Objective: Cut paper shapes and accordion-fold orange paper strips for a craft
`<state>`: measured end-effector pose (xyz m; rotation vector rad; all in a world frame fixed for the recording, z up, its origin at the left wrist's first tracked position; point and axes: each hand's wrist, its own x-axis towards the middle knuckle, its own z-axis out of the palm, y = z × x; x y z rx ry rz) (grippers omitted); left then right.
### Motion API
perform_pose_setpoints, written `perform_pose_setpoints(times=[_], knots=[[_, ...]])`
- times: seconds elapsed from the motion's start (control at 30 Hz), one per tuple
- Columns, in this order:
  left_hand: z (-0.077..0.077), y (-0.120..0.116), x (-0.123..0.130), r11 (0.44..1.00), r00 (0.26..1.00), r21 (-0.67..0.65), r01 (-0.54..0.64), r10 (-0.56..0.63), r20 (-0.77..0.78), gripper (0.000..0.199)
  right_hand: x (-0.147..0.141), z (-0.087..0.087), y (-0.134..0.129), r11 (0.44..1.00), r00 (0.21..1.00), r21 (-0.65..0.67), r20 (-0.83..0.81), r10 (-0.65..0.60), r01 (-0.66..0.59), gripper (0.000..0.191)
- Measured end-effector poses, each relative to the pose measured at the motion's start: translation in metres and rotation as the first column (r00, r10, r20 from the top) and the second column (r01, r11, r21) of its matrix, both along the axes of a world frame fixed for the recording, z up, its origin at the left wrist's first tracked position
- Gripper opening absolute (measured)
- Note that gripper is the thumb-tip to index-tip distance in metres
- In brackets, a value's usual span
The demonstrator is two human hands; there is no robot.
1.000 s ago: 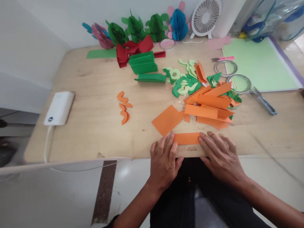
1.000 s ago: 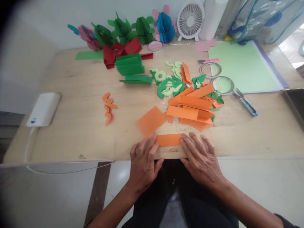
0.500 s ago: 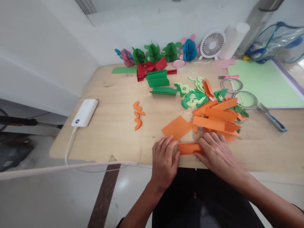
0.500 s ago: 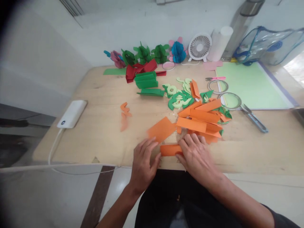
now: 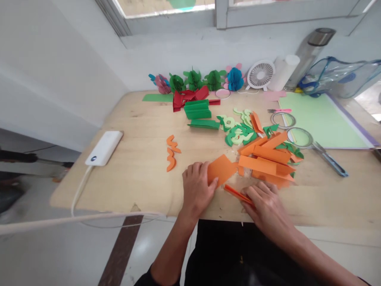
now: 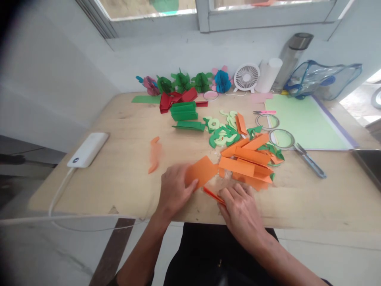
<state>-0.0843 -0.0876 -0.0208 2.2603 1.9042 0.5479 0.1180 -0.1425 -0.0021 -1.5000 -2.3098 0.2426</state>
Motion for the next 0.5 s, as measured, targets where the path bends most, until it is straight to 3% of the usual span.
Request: perform_pose_setpoints(times=[0.13, 0.23, 0.3, 0.4, 0.5], knots=[[0.001, 0.007, 0.002, 1.0, 0.999, -0.026, -0.016, 0.015, -0.034, 0.033, 0.018, 0.018, 0.005, 0.987, 0.999, 0.162, -0.042, -0.007, 0.014, 0.017], [0.001, 0.01, 0.002, 0.999, 0.999, -0.033, -0.019, 0.018, -0.032, 0.032, 0.046, 0.022, 0.017, 0.901, 0.993, 0.428, 0.05, -0.111, 0.079, 0.008], [0.001, 0.011, 0.002, 0.998, 0.999, -0.043, -0.037, 0.036, -0.026, 0.03, 0.064, 0.017, 0.026, 0.842, 0.968, 0.528, 0.138, -0.211, 0.108, 0.01], [0.002, 0.012, 0.003, 0.996, 0.998, -0.069, -0.063, 0.063, -0.005, 0.026, 0.077, 0.006, 0.033, 0.853, 0.927, 0.511, 0.261, -0.268, 0.103, 0.012], [0.004, 0.013, 0.005, 0.991, 0.996, -0.111, -0.08, 0.083, 0.026, 0.023, 0.075, 0.003, 0.027, 0.859, 0.932, 0.494, 0.232, -0.278, 0.134, 0.02]])
